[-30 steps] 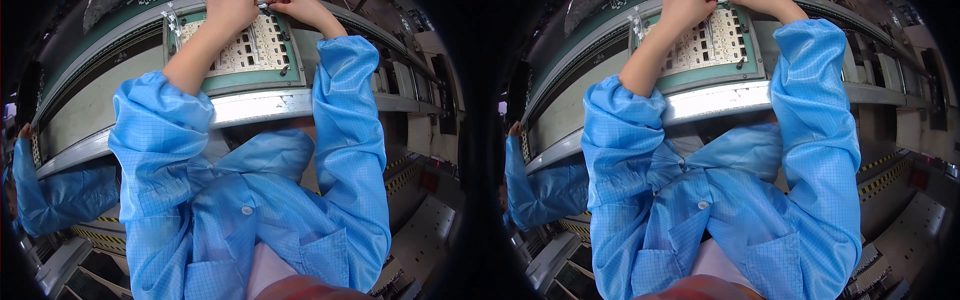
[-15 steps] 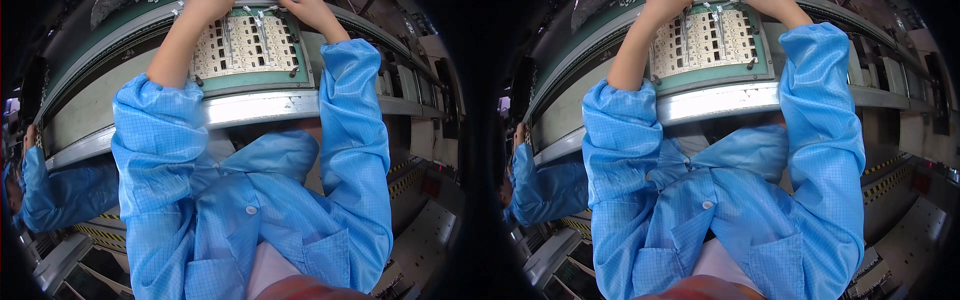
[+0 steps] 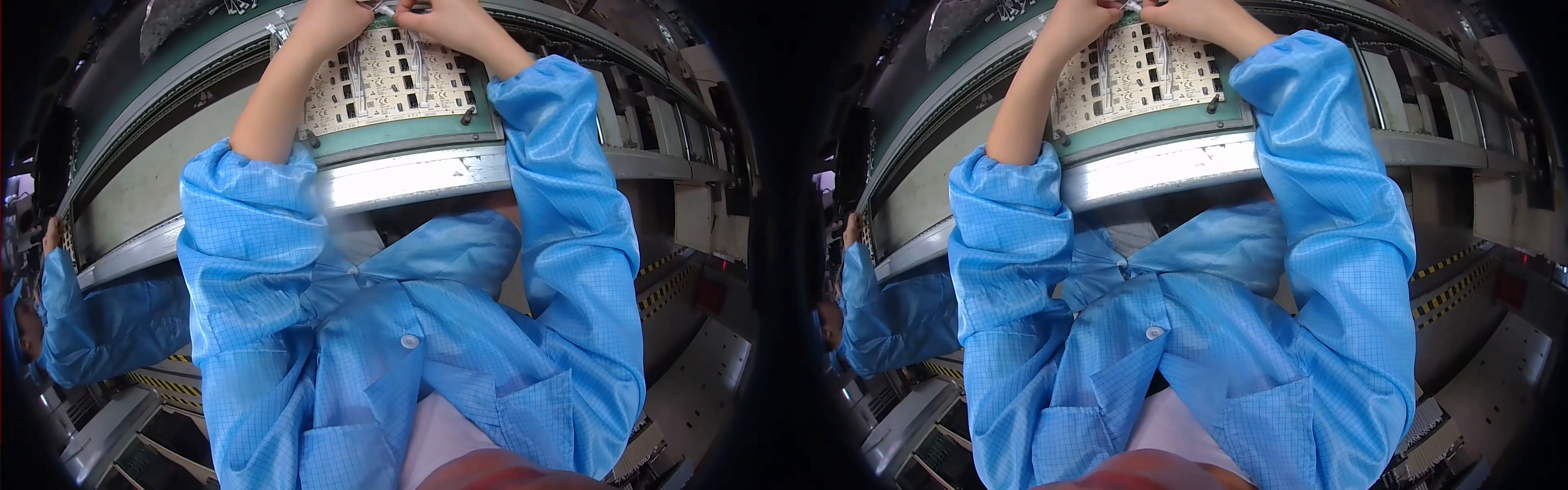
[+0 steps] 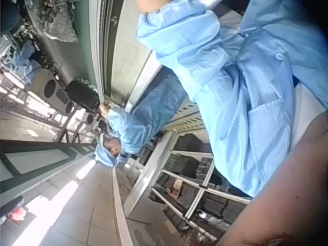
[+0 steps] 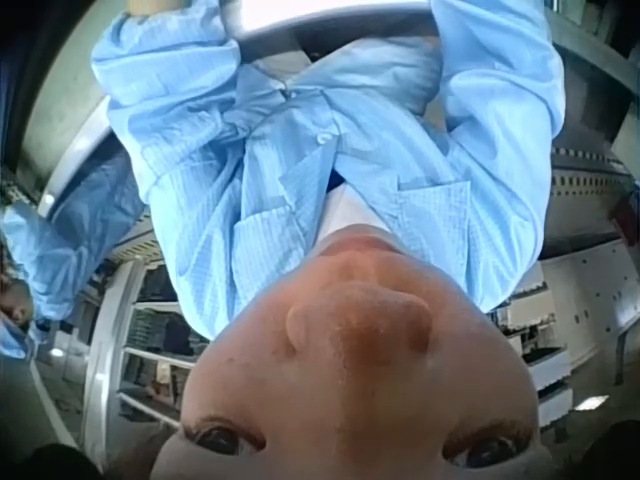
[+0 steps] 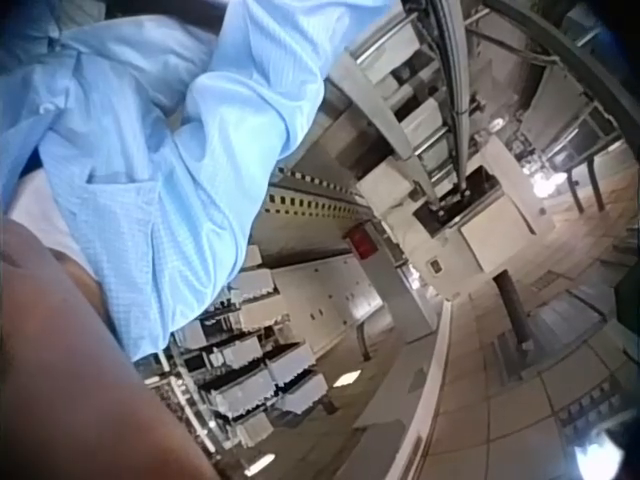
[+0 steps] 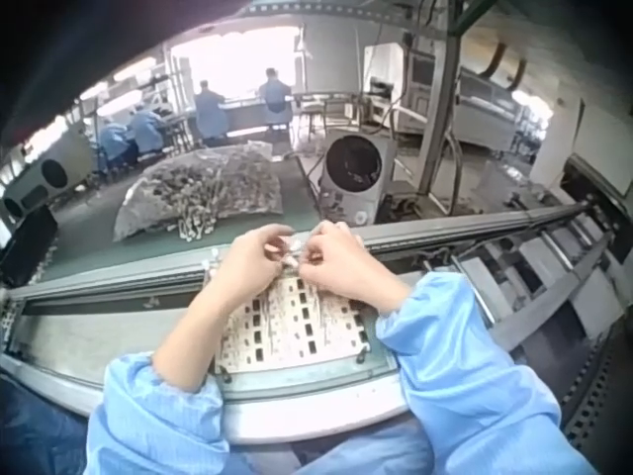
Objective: Assembling small electronic components onto a larger circuit board panel.
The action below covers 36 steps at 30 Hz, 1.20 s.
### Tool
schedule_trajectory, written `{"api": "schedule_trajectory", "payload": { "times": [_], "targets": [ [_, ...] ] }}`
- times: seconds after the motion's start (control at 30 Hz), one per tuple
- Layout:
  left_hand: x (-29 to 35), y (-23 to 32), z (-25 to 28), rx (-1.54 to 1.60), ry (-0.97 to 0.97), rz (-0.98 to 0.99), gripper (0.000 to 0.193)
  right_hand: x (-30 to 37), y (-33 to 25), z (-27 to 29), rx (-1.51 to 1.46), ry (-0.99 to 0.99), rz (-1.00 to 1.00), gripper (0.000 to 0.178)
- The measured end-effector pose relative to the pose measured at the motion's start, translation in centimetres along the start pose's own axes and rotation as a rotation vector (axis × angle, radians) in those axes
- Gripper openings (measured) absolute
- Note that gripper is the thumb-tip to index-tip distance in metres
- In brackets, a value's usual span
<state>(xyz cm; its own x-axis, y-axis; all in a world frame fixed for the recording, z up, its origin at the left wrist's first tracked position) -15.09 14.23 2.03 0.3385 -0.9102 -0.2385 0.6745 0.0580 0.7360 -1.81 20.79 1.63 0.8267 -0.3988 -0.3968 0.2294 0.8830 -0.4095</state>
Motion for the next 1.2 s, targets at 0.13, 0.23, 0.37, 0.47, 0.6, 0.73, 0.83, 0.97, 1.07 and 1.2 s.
{"api": "schedule_trajectory", "payload": {
  "times": [0.13, 0.23, 0.37, 0.47, 0.6, 0.73, 0.83, 0.97, 1.07, 1.2],
  "targets": [
    [0.4, 0.5, -1.0, 0.122, -0.12, 0.052, 0.042, -0.5, -0.3, 1.7, -0.228, 0.005, 0.129, 0.02],
    [0.8, 1.5, -1.0, 0.095, -0.159, 0.024, 0.041, -0.3, -0.2, 0.9, -0.398, -0.083, 0.007, 0.019],
    [1.3, 2.4, -0.3, -0.096, -0.086, -0.138, 0.036, -0.7, 0.0, 0.1, -0.262, 0.053, 0.206, 0.019],
    [1.3, 3.0, 0.5, -0.321, -0.074, -0.198, 0.029, -0.3, 0.0, 0.3, -0.106, -0.019, 0.117, 0.02],
    [2.3, 1.9, 3.0, -0.343, -0.195, 0.078, 0.021, -0.9, -1.6, 0.6, 0.02, 0.062, 0.295, 0.022],
    [1.7, 0.3, 0.4, -0.399, -0.118, 0.076, 0.022, -0.5, -0.4, 0.3, -0.095, 0.015, 0.199, 0.02],
    [1.4, 0.0, 0.3, -0.328, -0.091, 0.049, 0.024, -0.4, -0.9, 0.7, -0.141, -0.005, 0.159, 0.019],
    [1.4, -1.1, -0.5, -0.109, -0.327, 0.319, 0.025, -0.3, -1.5, 1.0, -0.192, -0.092, 0.08, 0.019],
    [1.5, -1.2, -0.7, -0.191, -0.28, 0.277, 0.024, -0.6, -1.4, 0.7, -0.145, -0.002, 0.198, 0.02],
    [3.6, 3.6, 1.5, -0.03, -0.066, -0.156, 0.018, -0.3, -0.4, 0.7, -0.069, 0.018, 0.207, 0.02]
  ]
}}
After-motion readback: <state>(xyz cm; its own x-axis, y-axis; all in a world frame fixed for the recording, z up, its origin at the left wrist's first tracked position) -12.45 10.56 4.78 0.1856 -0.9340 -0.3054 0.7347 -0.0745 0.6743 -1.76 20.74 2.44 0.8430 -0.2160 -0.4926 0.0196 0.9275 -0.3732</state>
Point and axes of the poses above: each hand's wrist, its own x-axis away from the middle knuckle, its own z-axis out of the back of the hand, y = z × x, the point moved 8 cm from there along -x, towards the middle knuckle, and after that the axes turned 9 degrees about z, right-handed, at the moved point
